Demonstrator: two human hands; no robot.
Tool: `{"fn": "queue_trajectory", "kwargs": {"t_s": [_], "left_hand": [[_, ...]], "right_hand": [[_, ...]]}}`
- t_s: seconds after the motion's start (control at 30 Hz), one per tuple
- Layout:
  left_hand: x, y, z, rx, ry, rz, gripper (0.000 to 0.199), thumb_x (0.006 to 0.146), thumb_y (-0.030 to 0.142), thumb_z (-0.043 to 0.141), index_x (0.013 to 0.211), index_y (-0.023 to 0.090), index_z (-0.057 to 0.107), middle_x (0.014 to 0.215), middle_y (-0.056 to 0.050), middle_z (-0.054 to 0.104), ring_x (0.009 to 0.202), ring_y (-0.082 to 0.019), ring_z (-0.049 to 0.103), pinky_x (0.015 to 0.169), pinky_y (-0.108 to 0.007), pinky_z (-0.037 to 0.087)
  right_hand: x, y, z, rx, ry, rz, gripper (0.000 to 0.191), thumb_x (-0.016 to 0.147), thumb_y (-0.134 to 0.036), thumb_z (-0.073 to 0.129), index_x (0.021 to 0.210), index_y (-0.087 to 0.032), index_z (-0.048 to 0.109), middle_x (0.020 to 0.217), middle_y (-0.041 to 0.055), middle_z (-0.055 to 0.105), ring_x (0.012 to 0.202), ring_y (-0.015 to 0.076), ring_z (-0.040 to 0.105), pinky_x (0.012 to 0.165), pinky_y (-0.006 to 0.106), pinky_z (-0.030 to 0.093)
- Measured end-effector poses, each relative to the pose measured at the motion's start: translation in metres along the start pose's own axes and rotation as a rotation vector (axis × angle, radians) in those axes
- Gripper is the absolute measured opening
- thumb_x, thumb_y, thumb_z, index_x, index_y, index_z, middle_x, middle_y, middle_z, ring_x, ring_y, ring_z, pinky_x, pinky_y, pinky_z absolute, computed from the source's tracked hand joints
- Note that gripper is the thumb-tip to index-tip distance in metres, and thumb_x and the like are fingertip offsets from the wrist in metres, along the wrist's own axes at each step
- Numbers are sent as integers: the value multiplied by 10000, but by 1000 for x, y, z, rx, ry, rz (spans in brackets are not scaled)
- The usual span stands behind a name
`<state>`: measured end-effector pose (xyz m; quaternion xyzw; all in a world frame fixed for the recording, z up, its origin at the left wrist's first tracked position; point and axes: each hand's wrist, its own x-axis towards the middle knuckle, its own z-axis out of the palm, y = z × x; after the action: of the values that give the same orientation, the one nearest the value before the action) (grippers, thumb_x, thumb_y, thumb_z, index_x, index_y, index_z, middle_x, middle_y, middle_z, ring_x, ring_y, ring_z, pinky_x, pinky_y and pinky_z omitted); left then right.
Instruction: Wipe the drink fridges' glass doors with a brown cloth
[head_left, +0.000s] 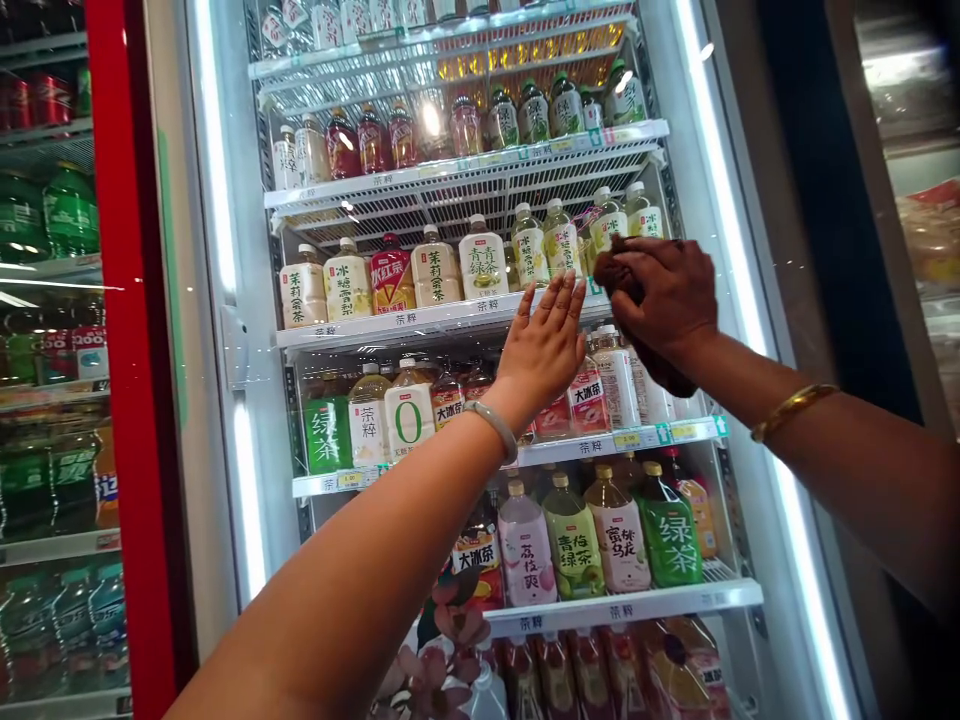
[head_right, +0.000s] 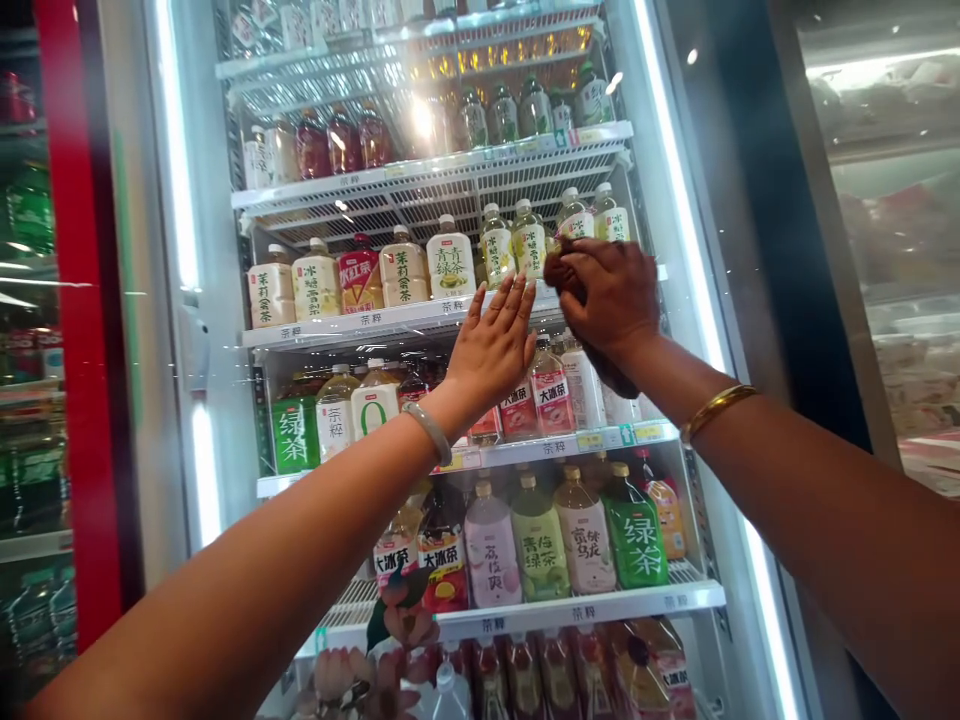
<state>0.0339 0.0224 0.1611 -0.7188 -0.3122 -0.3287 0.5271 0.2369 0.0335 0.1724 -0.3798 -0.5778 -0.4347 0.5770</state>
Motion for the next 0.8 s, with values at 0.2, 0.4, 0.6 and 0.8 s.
{"fn": "queue_trajectory", "kwargs": {"t_s": [0.2,0.4,0.6,0.8], "left_hand": [[0,2,2,-21,7,-22,642,1055,308,280,1674,150,213,1772,-72,197,1655,-203,109,1378,-458,0],[0,3,0,-5,19,-10,635,1066,310,221,1665,101,224,1766,-90,214,1655,-219,125,1378,-488,5],[-4,3,3,-4,7,-21,643,1060,314,247,1680,157,182,1773,-61,187,1656,-199,89,1379,-469,-2],[-3,4,4,-31,15,-33,645,1057,309,263,1681,171,179,1772,-60,185,1655,-203,91,1378,-476,-2]], "right_hand": [[-29,23,-3,-17,127,241,476,887,-391,535,1312,-209,649,1479,127,586,1283,405,488,1035,591,400],[-31,-13,5,56,53,-41,415,894,-426,562,1250,-248,677,1447,78,623,1219,390,524,1003,585,411],[-6,53,5,3,163,144,456,838,-387,543,1219,-185,691,1331,169,662,1223,348,562,1073,537,407],[-68,70,-4,-40,205,219,458,830,-413,563,1255,-283,675,1352,140,652,1259,387,559,1045,591,439]]}}
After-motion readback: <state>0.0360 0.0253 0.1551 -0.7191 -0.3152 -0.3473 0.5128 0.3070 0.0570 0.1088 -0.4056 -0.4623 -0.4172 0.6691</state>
